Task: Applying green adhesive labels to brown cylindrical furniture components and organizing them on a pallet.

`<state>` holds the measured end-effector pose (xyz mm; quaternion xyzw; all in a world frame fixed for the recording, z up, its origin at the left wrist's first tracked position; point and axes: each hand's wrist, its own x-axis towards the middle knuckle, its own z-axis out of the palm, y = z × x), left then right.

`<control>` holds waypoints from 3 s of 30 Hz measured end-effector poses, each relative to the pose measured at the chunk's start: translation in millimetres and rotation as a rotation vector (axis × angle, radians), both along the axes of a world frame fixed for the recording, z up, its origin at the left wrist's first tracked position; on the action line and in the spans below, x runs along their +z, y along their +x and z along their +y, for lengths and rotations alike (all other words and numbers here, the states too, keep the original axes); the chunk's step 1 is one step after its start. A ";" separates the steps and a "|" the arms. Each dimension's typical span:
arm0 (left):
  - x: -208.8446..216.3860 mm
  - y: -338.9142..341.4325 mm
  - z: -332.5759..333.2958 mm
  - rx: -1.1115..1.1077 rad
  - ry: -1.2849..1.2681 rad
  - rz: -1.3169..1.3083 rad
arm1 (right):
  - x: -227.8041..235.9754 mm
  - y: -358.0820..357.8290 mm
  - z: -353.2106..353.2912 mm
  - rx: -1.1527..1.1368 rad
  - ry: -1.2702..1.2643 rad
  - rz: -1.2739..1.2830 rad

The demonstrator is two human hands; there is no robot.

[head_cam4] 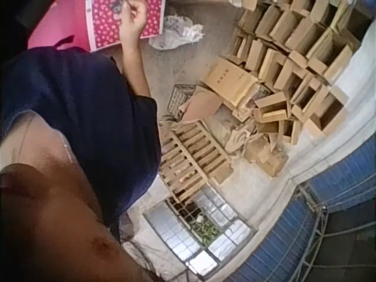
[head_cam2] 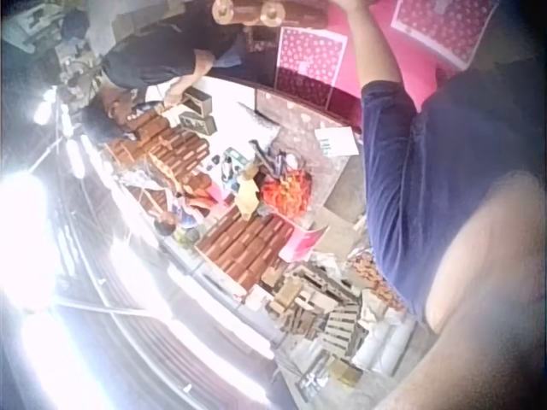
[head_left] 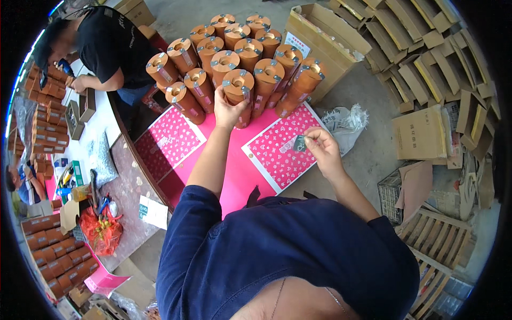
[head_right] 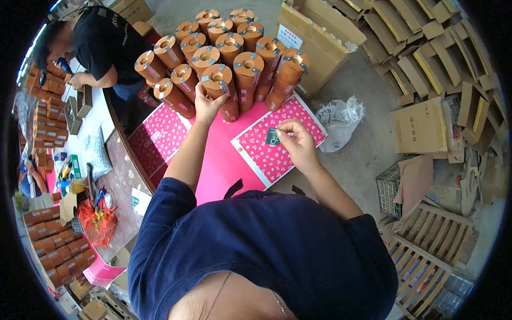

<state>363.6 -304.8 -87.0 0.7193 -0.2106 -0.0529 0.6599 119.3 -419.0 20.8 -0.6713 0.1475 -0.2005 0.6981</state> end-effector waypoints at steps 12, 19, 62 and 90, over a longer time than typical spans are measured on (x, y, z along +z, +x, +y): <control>65.6 -86.9 119.9 -0.318 -0.697 0.947 | 35.2 63.5 34.3 0.310 0.290 -0.061; 106.5 -155.4 157.9 -0.190 -0.766 0.994 | 47.7 69.5 98.0 0.611 0.305 0.119; 119.9 -193.5 208.5 0.062 -0.537 0.498 | 66.2 52.2 177.0 0.491 0.022 0.113; 122.5 -200.3 211.8 0.104 -0.584 0.507 | 65.8 57.0 189.9 0.412 -0.431 -0.095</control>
